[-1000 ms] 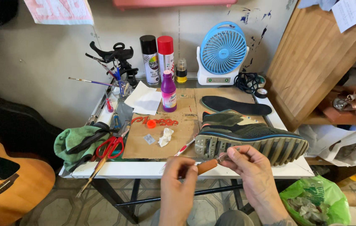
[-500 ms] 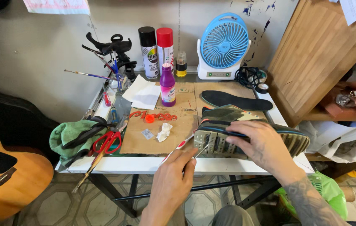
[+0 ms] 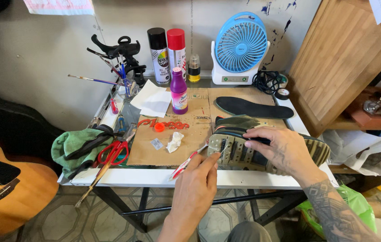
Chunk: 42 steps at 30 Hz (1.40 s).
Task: The person cleans the sole of a sneaker using a toothbrush and a purple liquid cleaner. They scrub the sole repeatedly, occasionally reapplying the cleaner to the brush, and rotate the shoe to access different areas of the sole.
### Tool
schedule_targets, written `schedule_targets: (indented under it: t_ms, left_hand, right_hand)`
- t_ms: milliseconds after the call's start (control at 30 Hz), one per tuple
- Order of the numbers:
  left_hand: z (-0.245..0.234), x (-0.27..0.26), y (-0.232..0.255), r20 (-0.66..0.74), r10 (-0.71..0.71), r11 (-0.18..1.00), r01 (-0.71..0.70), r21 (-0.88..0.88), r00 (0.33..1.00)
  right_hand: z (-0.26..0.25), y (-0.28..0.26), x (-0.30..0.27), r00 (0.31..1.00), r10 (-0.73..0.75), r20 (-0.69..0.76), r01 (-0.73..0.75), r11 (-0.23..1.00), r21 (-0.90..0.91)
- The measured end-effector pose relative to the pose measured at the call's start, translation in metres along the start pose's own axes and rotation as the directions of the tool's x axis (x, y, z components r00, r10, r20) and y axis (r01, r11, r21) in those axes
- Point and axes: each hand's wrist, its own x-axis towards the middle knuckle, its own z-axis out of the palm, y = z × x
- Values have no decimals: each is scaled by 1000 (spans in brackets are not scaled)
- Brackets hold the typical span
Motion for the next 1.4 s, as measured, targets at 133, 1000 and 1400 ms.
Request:
schedule_targets:
  t_ms: [133,1000,1400]
  left_hand:
    - [5,-2,1,-1,-30,1000,30,9,1000]
    - [-22,51,-16,199,17,999,-27,46,980]
    - [-30,94,-61,534,-23,992,84,-89,845]
  right_hand:
    - [-1,2,2,998,48,36,-48,999,2]
    - [3,11,5,999,0,44,1,1000,-9]
    - [4,14,4,1000,10,24,-11,999,46]
